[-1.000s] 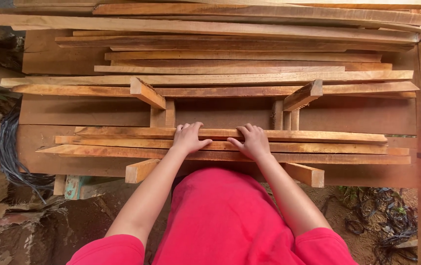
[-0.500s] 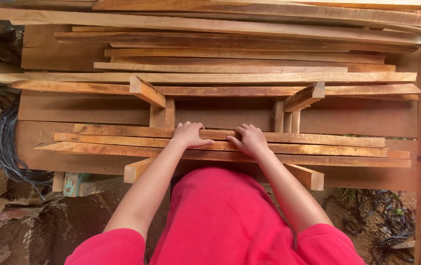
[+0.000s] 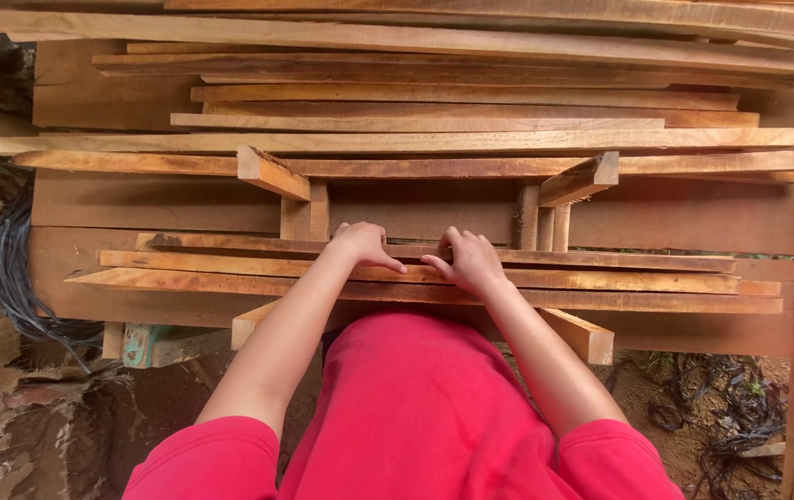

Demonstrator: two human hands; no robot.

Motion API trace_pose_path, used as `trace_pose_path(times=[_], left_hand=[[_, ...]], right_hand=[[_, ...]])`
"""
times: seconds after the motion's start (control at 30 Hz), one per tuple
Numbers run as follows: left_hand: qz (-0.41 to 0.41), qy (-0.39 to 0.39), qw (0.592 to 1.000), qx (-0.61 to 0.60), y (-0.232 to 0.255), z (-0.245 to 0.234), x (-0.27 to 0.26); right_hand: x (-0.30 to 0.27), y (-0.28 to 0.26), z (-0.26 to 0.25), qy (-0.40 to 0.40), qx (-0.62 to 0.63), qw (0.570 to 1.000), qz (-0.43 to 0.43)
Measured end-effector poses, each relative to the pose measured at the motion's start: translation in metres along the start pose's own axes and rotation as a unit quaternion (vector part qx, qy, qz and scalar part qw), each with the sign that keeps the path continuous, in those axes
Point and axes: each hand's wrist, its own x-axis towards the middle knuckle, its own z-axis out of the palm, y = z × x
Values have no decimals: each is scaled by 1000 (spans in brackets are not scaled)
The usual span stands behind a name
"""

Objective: Sorting and organizing wooden planks on a workbench.

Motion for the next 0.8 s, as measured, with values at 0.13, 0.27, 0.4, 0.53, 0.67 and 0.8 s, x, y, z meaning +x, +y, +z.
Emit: trace_pose_path(times=[0.13,0.27,0.4,0.53,0.67,0.8], left_hand=[[6,6,1000,16,-8,3,19],[6,-1,1000,31,-9,16,20],[12,1,999,43,-8,11,17],[14,1,999,38,-9,16,19],[19,23,997,68,1,20,10],[53,173,980,86,4,64,-12]], right_hand=[[7,5,7,28,2,999,-33],[-7,-2,15,71,-12,996,-60],[-3,1,20,86,-15,993,-75],[-3,-1,20,66,-4,995,-70],[-2,2,14,25,-24,998,-57],[-2,6,28,51,-61,994,-74]])
